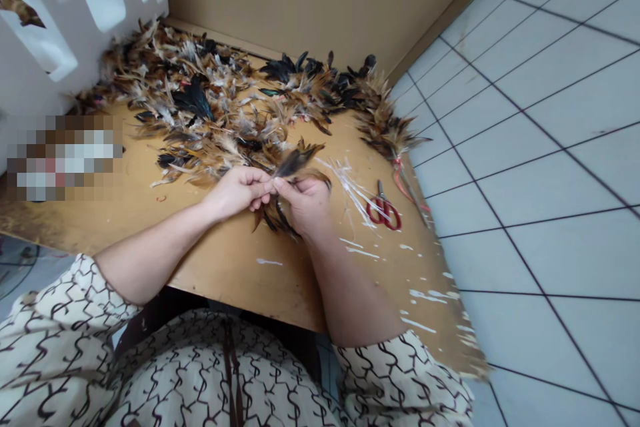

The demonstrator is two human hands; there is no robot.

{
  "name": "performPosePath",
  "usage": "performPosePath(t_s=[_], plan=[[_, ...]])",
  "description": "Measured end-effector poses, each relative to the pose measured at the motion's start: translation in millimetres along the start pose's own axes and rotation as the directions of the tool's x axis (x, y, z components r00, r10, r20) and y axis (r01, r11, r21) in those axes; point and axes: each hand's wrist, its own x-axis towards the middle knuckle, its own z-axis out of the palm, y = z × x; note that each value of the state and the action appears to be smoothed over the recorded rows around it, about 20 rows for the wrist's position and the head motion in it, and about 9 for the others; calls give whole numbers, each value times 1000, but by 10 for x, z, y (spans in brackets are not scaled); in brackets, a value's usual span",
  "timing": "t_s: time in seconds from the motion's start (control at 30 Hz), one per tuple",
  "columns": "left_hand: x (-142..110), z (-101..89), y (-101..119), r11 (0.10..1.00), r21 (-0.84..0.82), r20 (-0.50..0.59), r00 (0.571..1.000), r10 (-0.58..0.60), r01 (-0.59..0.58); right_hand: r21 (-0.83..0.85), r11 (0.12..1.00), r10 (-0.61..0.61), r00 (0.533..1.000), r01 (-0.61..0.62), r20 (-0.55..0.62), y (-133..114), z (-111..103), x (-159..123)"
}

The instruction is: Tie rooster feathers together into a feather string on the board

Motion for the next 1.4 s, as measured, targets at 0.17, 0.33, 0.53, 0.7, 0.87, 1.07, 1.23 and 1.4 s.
performPosePath(t_s=[0.17,0.33,0.53,0.7,0.87,1.07,1.23,1.4], plan=[[7,-38,-15,999,-47,21,1000,-19,20,-40,999,-8,998,11,62,-4,-9,-7],[2,-67,-10,998,-46,85,995,-47,51,-89,996,20,998,-16,54,13,-29,-8],[1,-45,34,997,-62,-38,998,-47,45,-256,967,-41,997,21,-73,-90,-134,23],[-1,-60,80,994,-109,-153,988,-5,-12,-754,652,-263,957,81,-124,-212,-376,93],[-13,-51,110,993,-116,-161,987,-9,-10,-872,469,-359,932,143,-41,-80,-515,165],[-6,-68,91,995,-104,-137,991,-1,-13,-833,525,-275,961,171,24,75,-528,210],[3,-76,67,997,-69,-97,995,17,-23,-801,580,-245,969,151,5,82,-542,213],[-9,-45,69,999,-28,-126,992,19,-23,-718,694,-184,978,54,-104,40,-529,213]])
